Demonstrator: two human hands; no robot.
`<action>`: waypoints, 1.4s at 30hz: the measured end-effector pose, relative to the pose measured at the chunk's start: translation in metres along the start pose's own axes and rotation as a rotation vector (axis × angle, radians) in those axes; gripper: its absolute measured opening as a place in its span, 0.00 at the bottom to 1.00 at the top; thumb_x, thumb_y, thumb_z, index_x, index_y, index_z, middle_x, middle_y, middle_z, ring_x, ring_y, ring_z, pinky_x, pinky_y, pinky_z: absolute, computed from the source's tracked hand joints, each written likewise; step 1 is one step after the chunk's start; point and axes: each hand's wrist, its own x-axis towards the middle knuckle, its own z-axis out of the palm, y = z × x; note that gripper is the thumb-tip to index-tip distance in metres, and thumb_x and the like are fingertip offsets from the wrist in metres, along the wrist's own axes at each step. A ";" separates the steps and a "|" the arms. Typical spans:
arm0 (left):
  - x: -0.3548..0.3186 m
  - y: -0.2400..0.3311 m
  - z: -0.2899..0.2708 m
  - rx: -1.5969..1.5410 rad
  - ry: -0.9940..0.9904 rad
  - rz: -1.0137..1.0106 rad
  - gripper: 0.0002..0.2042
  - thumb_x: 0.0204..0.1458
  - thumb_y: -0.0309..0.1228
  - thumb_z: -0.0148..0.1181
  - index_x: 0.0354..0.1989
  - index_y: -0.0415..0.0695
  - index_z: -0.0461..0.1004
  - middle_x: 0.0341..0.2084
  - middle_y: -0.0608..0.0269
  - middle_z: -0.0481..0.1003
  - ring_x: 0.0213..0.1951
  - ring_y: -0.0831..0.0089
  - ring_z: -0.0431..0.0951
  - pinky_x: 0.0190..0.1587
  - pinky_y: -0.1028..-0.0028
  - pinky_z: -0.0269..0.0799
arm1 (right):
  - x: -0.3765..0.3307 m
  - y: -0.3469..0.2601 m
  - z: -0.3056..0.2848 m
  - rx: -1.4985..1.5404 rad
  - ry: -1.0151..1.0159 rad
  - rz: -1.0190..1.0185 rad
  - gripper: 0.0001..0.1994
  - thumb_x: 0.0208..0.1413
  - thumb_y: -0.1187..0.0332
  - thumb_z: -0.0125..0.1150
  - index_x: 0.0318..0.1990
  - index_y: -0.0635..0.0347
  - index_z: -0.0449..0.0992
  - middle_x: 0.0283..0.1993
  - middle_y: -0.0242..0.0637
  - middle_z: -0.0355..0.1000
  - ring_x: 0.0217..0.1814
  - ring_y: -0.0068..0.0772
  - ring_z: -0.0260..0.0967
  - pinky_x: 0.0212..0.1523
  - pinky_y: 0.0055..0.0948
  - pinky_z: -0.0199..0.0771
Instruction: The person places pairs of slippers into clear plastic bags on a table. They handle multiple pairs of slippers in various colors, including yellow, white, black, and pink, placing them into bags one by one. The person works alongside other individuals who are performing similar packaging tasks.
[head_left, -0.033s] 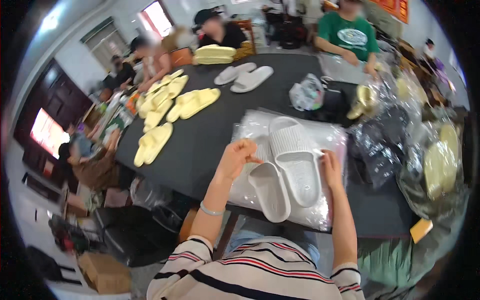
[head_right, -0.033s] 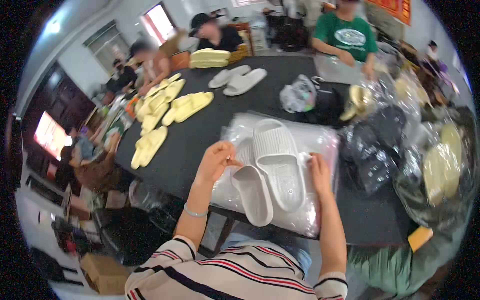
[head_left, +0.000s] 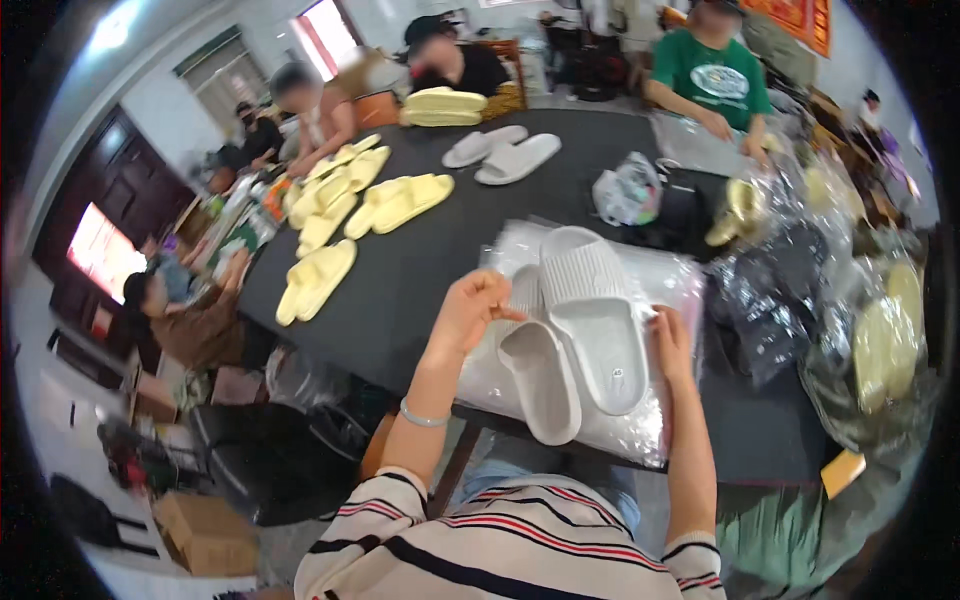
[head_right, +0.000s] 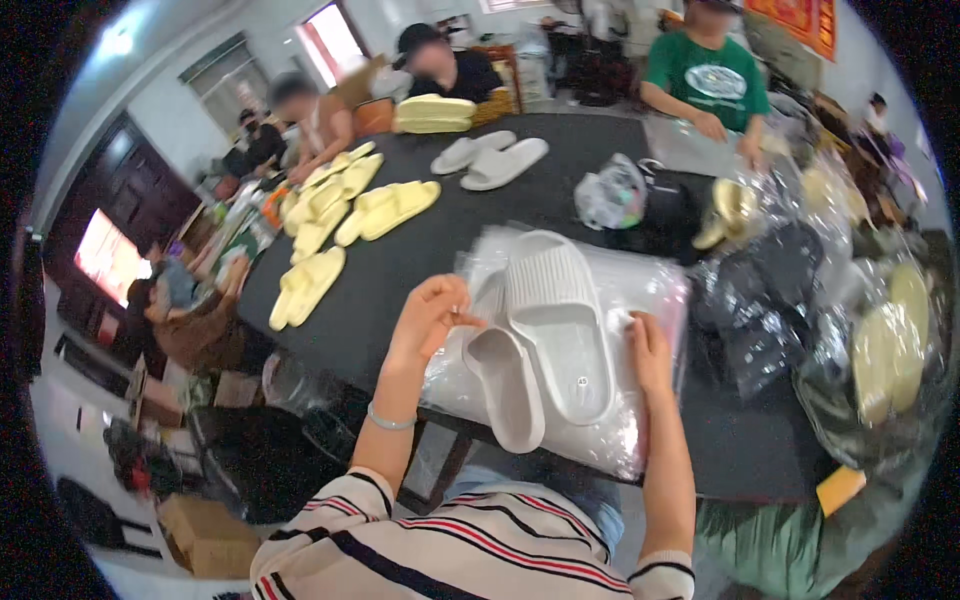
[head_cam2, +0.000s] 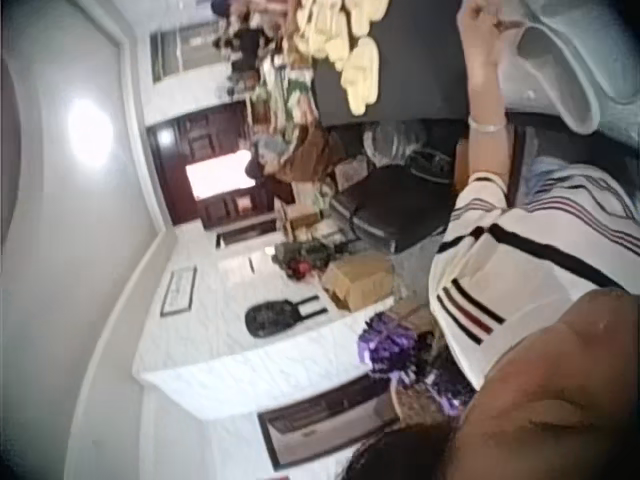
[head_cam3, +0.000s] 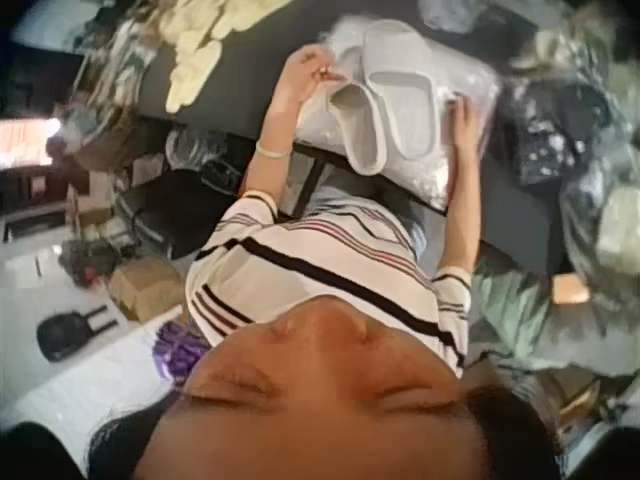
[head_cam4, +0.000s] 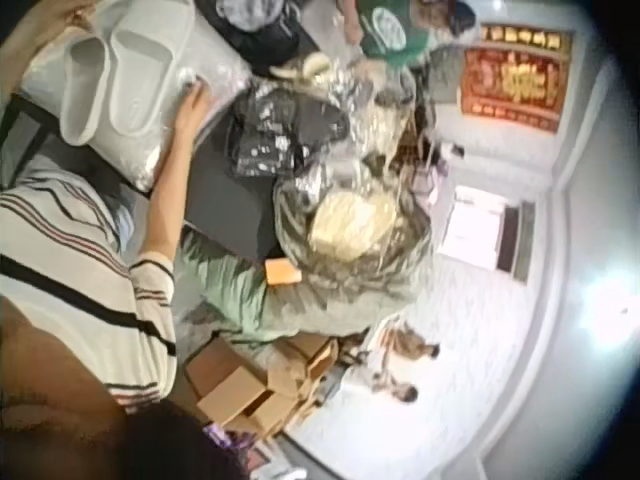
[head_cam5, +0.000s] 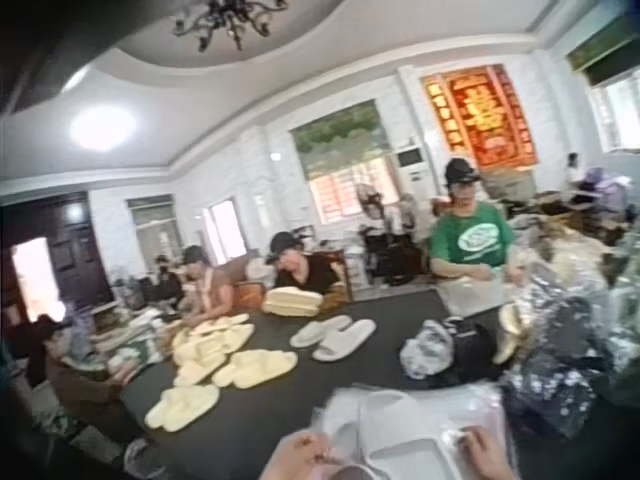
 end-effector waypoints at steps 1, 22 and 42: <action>0.000 0.012 -0.011 -0.028 -0.013 0.079 0.09 0.56 0.22 0.57 0.23 0.40 0.70 0.26 0.67 0.67 0.28 0.78 0.71 0.39 0.61 0.82 | 0.002 0.009 -0.002 -0.020 0.001 -0.052 0.15 0.65 0.63 0.48 0.50 0.64 0.74 0.41 0.40 0.76 0.42 0.29 0.72 0.46 0.26 0.69; -0.045 0.006 -0.268 1.644 0.548 0.341 0.30 0.45 0.40 0.68 0.57 0.43 0.67 0.52 0.46 0.68 0.54 0.51 0.68 0.57 0.56 0.64 | 0.001 0.010 0.004 -0.083 -0.022 -0.123 0.11 0.60 0.71 0.55 0.47 0.66 0.75 0.38 0.36 0.72 0.38 0.25 0.67 0.42 0.24 0.68; -0.072 -0.006 -0.351 1.953 0.758 -0.213 0.25 0.60 0.53 0.44 0.66 0.65 0.61 0.69 0.60 0.55 0.69 0.53 0.52 0.62 0.29 0.39 | 0.003 0.033 -0.003 -0.148 -0.064 -0.157 0.12 0.63 0.71 0.52 0.50 0.67 0.72 0.46 0.36 0.70 0.47 0.26 0.66 0.49 0.24 0.66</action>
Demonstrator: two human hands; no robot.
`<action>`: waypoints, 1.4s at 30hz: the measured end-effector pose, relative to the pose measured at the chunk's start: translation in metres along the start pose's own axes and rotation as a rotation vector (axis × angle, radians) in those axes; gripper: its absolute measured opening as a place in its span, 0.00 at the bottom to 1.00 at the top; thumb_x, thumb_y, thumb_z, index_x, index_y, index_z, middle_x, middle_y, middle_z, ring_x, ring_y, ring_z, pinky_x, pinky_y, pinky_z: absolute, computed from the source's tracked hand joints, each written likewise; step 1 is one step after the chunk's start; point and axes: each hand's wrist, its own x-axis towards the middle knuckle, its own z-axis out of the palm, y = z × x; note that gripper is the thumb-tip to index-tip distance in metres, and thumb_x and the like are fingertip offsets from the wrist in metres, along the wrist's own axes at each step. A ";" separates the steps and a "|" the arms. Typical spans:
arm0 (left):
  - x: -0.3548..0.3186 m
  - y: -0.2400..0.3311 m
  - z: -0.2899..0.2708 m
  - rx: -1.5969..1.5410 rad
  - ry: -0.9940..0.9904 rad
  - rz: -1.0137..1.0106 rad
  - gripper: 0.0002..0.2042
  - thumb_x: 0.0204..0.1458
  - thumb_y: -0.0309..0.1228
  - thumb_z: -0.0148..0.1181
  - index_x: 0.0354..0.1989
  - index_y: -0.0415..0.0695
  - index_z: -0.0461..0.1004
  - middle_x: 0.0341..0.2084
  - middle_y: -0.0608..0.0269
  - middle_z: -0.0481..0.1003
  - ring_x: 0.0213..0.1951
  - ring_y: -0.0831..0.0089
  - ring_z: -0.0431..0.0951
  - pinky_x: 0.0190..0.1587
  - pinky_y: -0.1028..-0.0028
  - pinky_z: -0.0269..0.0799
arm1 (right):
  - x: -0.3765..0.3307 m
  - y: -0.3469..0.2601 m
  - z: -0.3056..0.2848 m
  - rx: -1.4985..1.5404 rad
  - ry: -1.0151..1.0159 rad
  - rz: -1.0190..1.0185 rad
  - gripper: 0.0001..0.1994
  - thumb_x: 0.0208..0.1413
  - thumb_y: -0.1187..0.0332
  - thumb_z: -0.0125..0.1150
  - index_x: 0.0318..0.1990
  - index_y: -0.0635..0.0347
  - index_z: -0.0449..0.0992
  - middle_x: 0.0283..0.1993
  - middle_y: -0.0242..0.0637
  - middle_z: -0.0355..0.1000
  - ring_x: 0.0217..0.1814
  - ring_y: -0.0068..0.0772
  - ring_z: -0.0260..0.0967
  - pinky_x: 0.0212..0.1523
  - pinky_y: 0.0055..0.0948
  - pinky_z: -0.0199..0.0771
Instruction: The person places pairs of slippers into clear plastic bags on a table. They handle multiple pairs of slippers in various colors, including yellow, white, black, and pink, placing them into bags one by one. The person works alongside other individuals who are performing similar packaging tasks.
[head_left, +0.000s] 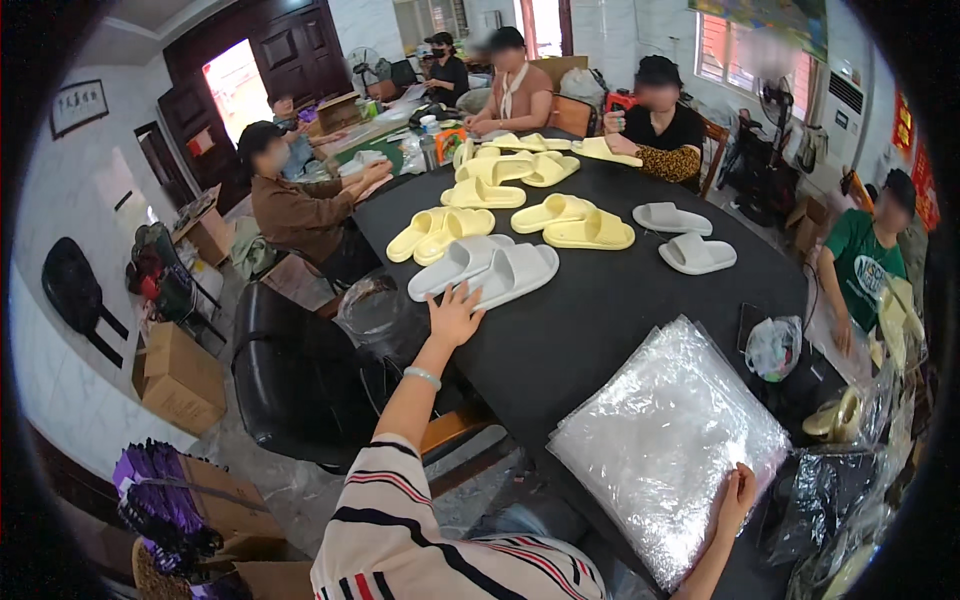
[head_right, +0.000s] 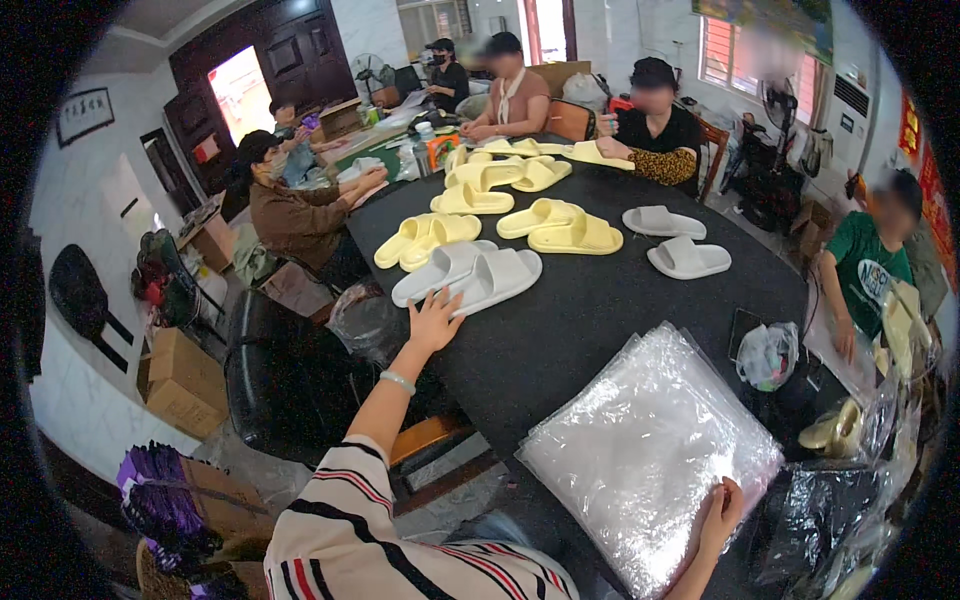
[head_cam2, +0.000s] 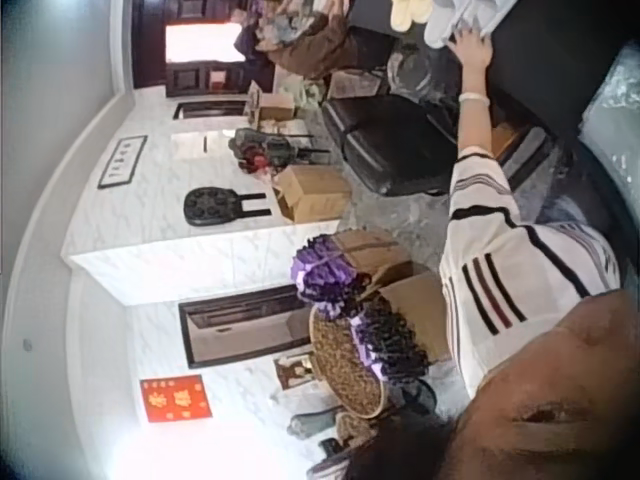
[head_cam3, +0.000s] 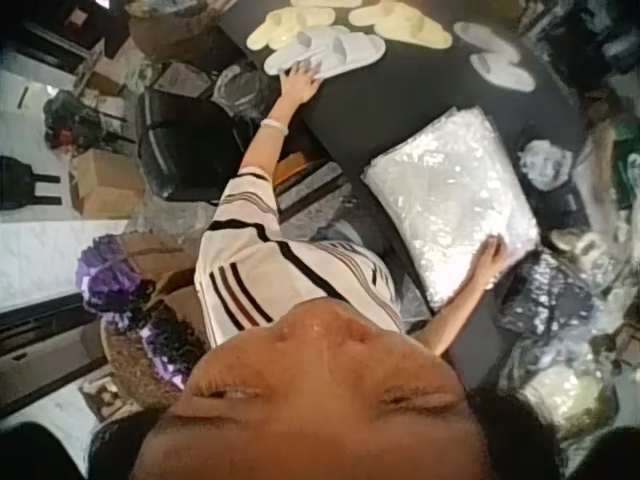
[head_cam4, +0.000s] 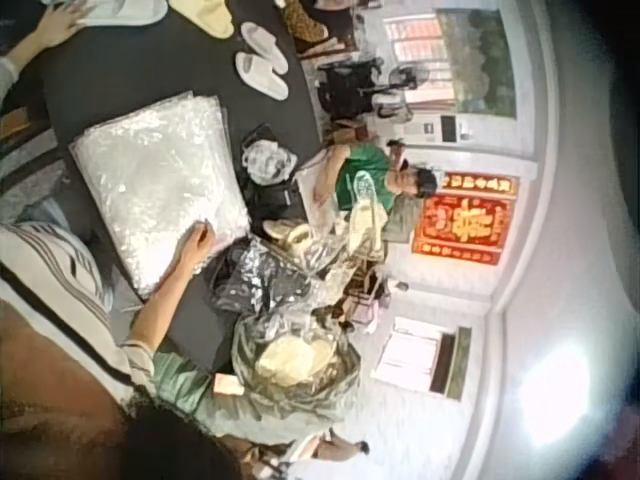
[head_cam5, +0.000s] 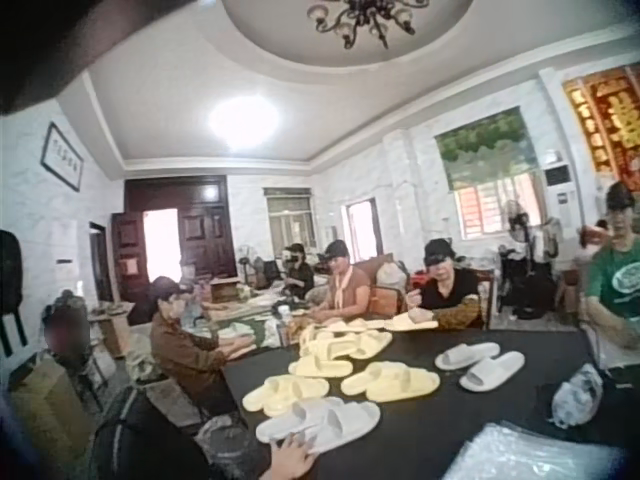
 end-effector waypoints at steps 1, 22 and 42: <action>0.011 -0.002 0.003 0.006 -0.008 -0.031 0.25 0.61 0.52 0.44 0.66 0.65 0.61 0.69 0.60 0.54 0.69 0.53 0.52 0.62 0.29 0.39 | 0.001 0.004 0.000 0.009 0.006 -0.006 0.12 0.63 0.71 0.52 0.51 0.67 0.72 0.45 0.35 0.70 0.46 0.25 0.66 0.48 0.23 0.67; 0.045 -0.005 0.035 0.129 0.169 0.002 0.27 0.61 0.45 0.48 0.66 0.44 0.60 0.65 0.52 0.59 0.68 0.57 0.55 0.68 0.53 0.47 | -0.002 -0.027 0.017 -0.105 0.154 -0.028 0.10 0.55 0.69 0.61 0.42 0.63 0.78 0.35 0.44 0.76 0.34 0.35 0.73 0.37 0.30 0.72; -0.065 0.271 0.035 -0.597 -0.236 0.399 0.37 0.55 0.58 0.49 0.56 0.29 0.66 0.55 0.37 0.68 0.57 0.50 0.70 0.60 0.56 0.63 | -0.080 -0.044 -0.043 0.139 0.035 0.167 0.35 0.62 0.69 0.53 0.71 0.70 0.43 0.75 0.53 0.41 0.77 0.42 0.38 0.72 0.34 0.39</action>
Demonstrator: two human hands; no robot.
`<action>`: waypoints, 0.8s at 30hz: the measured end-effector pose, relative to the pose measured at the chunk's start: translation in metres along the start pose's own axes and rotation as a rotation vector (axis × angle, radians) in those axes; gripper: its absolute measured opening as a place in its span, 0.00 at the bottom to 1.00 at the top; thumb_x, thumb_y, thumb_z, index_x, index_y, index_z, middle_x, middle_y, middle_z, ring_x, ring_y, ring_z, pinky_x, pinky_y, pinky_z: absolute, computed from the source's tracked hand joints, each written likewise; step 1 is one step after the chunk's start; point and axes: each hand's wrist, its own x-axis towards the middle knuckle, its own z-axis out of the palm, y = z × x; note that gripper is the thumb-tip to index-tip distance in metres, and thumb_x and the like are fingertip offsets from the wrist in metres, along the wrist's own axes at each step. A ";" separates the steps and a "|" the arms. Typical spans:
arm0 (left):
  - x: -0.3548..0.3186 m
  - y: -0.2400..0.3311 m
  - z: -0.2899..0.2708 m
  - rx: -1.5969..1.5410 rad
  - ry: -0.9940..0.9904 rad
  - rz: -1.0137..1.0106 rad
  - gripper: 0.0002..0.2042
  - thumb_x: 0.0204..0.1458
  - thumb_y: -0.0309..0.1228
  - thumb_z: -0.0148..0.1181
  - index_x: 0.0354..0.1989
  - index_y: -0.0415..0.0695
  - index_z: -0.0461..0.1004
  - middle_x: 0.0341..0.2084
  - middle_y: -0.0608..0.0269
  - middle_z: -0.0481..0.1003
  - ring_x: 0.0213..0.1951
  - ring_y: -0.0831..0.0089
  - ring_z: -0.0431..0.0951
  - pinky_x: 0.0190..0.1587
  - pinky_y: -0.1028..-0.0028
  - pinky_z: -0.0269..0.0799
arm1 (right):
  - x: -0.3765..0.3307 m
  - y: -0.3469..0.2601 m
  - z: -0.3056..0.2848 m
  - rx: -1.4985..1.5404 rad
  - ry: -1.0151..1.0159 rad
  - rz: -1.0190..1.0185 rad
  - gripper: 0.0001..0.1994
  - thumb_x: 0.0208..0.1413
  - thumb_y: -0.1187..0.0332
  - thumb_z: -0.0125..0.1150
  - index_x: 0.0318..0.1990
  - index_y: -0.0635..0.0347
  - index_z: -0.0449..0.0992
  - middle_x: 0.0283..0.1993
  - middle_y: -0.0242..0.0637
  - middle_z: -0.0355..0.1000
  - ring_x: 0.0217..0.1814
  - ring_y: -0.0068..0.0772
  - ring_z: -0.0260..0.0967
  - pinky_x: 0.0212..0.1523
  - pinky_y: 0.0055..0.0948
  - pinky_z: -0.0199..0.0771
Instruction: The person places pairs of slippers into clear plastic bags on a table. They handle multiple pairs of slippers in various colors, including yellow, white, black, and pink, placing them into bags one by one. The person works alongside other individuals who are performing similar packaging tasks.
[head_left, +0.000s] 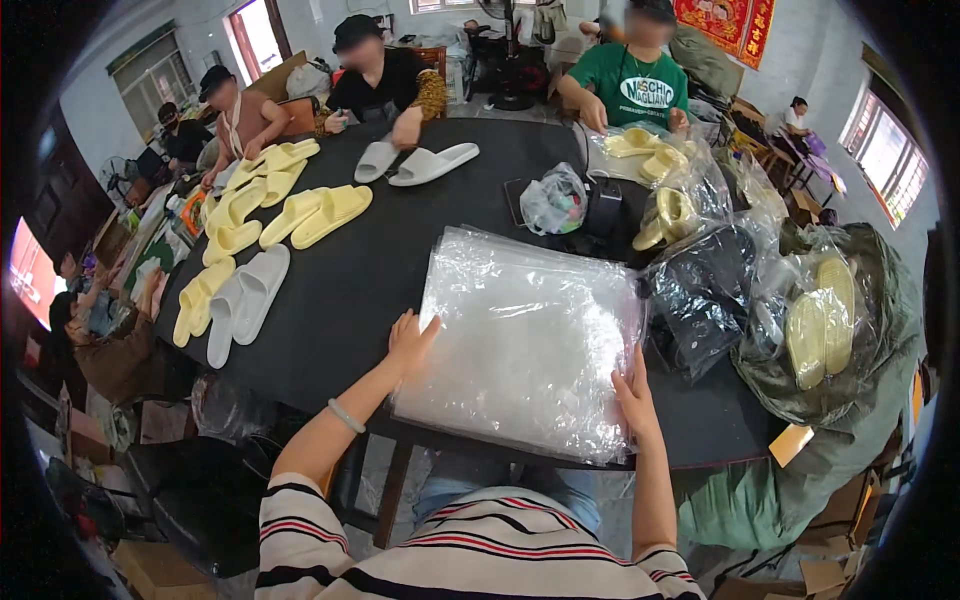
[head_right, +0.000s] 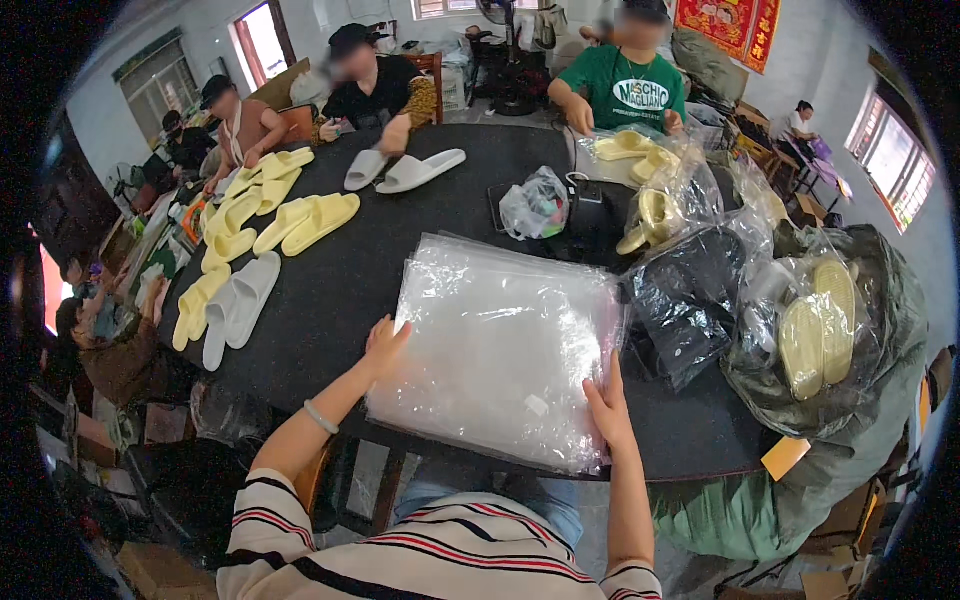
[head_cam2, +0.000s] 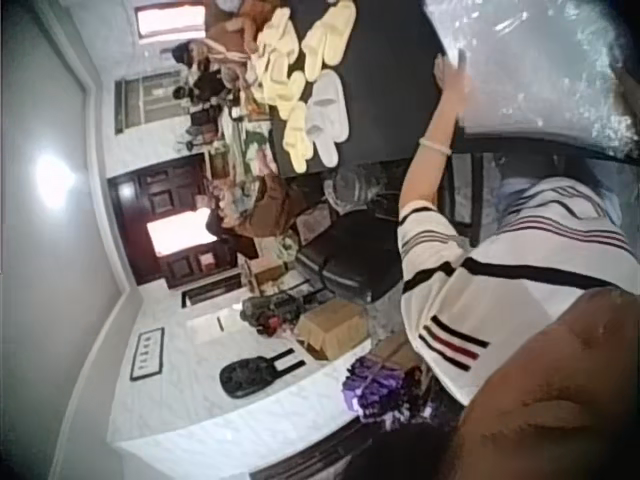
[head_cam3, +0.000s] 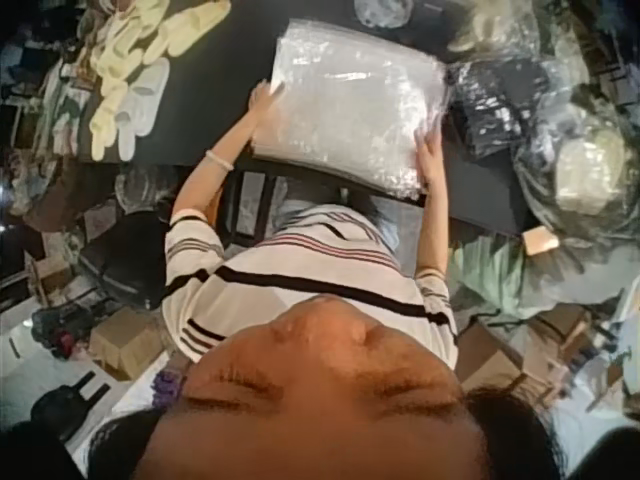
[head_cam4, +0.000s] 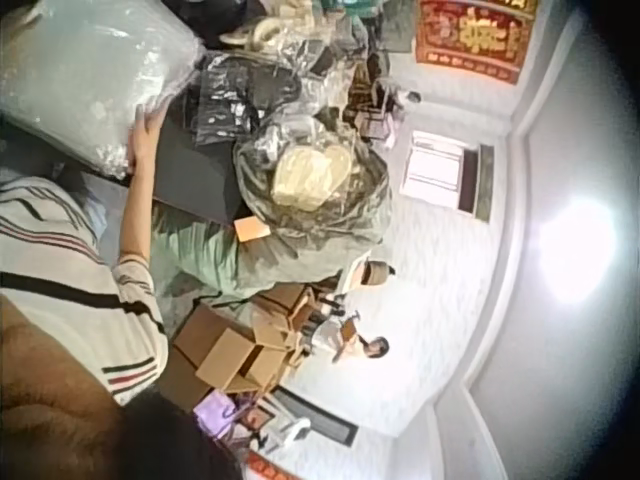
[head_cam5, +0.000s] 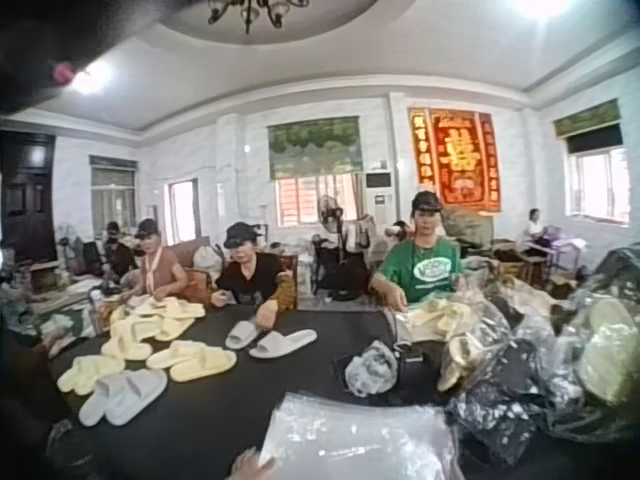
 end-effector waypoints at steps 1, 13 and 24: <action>0.005 0.004 0.002 -0.048 0.002 -0.028 0.37 0.55 0.56 0.52 0.55 0.29 0.65 0.55 0.37 0.67 0.55 0.51 0.71 0.58 0.55 0.67 | 0.002 0.002 -0.001 0.030 0.003 0.011 0.35 0.62 0.69 0.53 0.71 0.70 0.43 0.75 0.52 0.42 0.77 0.42 0.38 0.72 0.34 0.40; 0.034 0.039 -0.086 -0.688 -0.712 -0.537 0.21 0.48 0.42 0.69 0.41 0.34 0.78 0.34 0.54 0.79 0.38 0.69 0.80 0.37 0.68 0.76 | -0.007 0.014 0.001 -0.033 0.054 -0.077 0.33 0.56 0.75 0.58 0.69 0.66 0.53 0.71 0.51 0.51 0.74 0.42 0.46 0.71 0.35 0.46; 0.036 0.046 -0.073 -0.394 -0.837 -0.444 0.29 0.52 0.47 0.65 0.51 0.32 0.73 0.45 0.49 0.77 0.44 0.66 0.79 0.45 0.71 0.75 | -0.010 0.021 -0.002 -0.071 0.084 -0.101 0.31 0.56 0.74 0.59 0.67 0.65 0.56 0.70 0.50 0.54 0.72 0.42 0.51 0.69 0.35 0.51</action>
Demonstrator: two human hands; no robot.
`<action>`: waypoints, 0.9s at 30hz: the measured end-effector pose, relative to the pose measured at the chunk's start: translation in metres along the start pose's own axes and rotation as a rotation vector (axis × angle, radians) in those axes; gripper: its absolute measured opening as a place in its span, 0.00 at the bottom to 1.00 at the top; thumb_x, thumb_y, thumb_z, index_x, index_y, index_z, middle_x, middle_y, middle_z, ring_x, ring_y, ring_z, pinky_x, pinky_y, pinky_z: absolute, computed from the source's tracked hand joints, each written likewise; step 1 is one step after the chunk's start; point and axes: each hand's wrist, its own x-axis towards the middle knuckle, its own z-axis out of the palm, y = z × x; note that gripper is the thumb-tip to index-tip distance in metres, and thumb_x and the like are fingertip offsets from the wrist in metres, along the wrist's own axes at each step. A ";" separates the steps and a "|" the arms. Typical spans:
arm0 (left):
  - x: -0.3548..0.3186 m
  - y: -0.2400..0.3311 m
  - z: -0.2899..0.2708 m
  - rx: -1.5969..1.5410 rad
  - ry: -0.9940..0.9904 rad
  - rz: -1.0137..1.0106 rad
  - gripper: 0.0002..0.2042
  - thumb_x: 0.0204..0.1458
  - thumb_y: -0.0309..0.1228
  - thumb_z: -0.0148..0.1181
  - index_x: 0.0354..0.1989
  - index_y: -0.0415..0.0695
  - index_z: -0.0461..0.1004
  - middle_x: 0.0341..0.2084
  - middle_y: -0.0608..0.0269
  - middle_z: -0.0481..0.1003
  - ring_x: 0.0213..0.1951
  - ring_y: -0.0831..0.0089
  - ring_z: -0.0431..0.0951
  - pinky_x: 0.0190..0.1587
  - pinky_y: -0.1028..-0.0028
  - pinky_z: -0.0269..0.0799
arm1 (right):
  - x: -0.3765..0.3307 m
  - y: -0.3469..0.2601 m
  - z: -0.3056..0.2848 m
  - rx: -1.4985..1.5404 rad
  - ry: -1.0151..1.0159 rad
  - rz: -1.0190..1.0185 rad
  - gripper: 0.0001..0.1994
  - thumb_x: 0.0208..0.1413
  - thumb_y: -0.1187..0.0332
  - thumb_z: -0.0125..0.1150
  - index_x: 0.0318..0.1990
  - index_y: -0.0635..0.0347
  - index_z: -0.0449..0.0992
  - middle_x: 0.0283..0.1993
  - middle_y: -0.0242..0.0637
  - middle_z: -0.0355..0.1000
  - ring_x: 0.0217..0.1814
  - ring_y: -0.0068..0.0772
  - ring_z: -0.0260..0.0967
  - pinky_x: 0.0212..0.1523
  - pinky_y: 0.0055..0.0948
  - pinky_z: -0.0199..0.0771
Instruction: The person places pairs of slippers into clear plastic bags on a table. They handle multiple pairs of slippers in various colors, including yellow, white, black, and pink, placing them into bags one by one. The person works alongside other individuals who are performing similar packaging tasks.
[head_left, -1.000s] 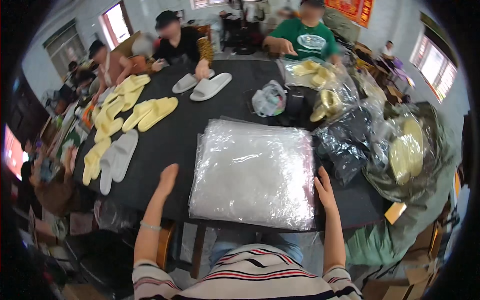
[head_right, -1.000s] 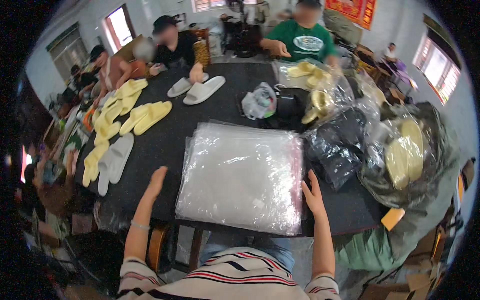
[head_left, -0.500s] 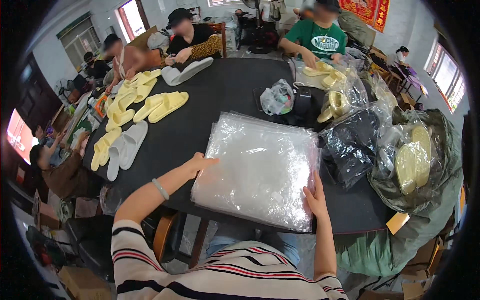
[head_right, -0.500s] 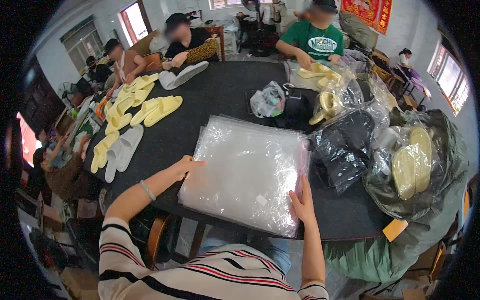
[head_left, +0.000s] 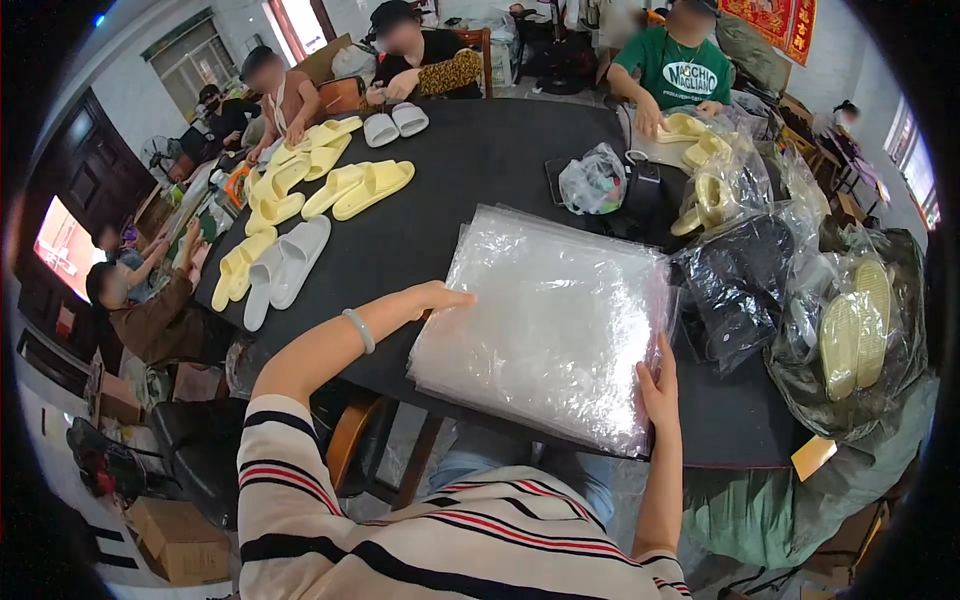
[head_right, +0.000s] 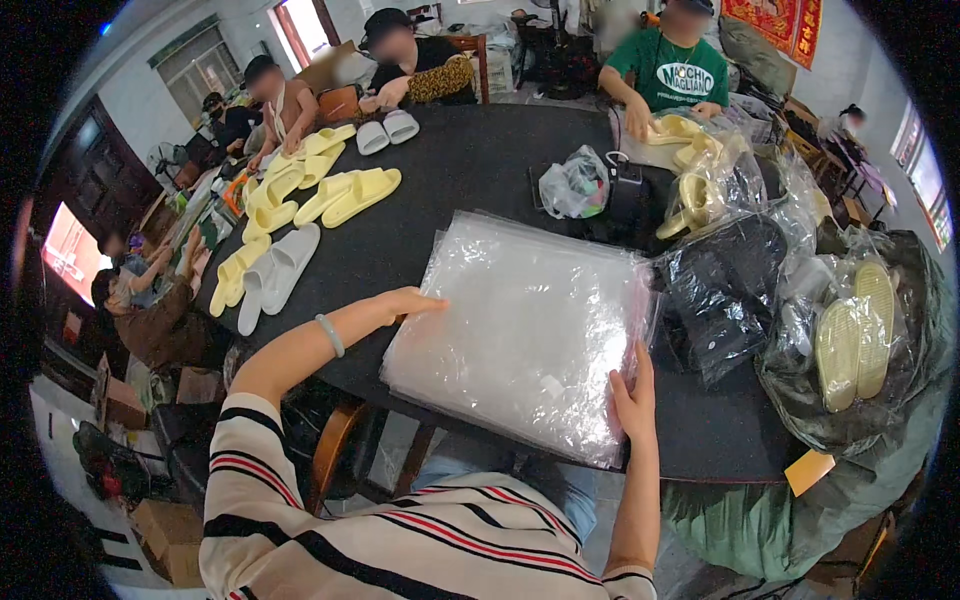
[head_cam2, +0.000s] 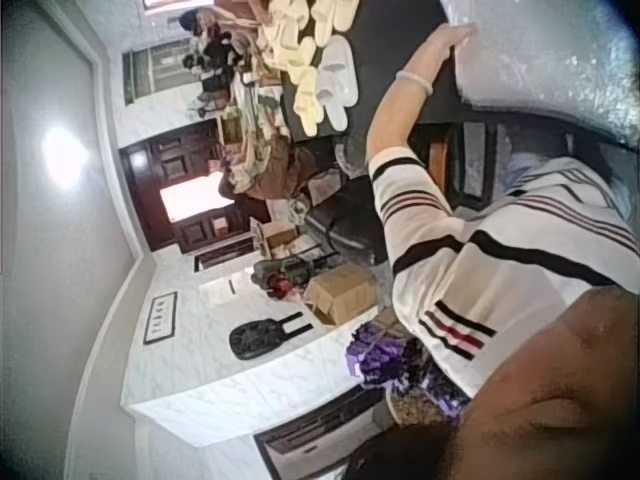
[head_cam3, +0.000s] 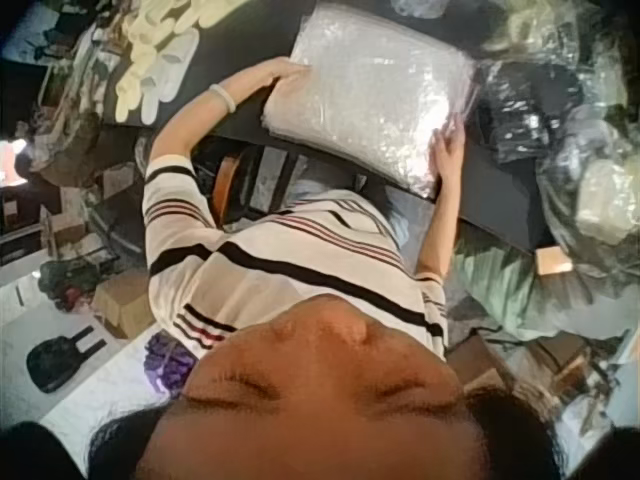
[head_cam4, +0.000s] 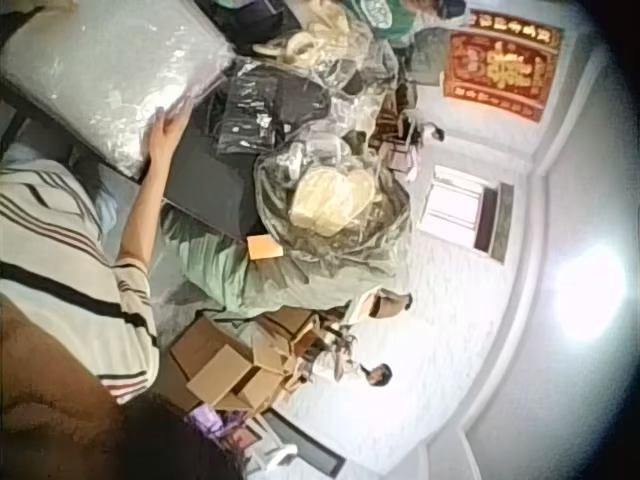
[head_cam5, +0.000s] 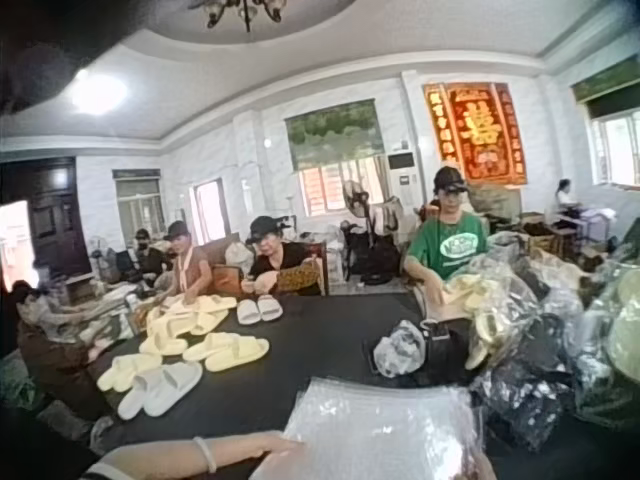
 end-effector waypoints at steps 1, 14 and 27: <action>-0.001 0.001 0.002 -0.129 -0.066 0.068 0.28 0.53 0.46 0.64 0.52 0.32 0.72 0.46 0.48 0.76 0.46 0.65 0.79 0.46 0.70 0.75 | -0.001 -0.002 -0.001 -0.016 0.021 -0.007 0.31 0.56 0.74 0.59 0.67 0.64 0.57 0.69 0.50 0.55 0.72 0.42 0.51 0.68 0.35 0.51; -0.016 -0.022 -0.004 -0.850 -0.539 0.049 0.23 0.62 0.38 0.48 0.58 0.31 0.65 0.49 0.43 0.74 0.46 0.56 0.79 0.49 0.58 0.78 | -0.001 -0.002 -0.002 -0.012 0.079 0.017 0.28 0.59 0.72 0.57 0.66 0.67 0.58 0.67 0.51 0.58 0.69 0.42 0.55 0.67 0.33 0.53; -0.150 -0.069 -0.085 -0.868 -0.018 0.356 0.16 0.57 0.27 0.55 0.52 0.33 0.71 0.43 0.53 0.78 0.43 0.67 0.80 0.48 0.69 0.77 | 0.002 0.016 -0.022 0.630 0.074 0.158 0.26 0.66 0.66 0.50 0.68 0.65 0.53 0.63 0.52 0.61 0.63 0.42 0.63 0.65 0.39 0.61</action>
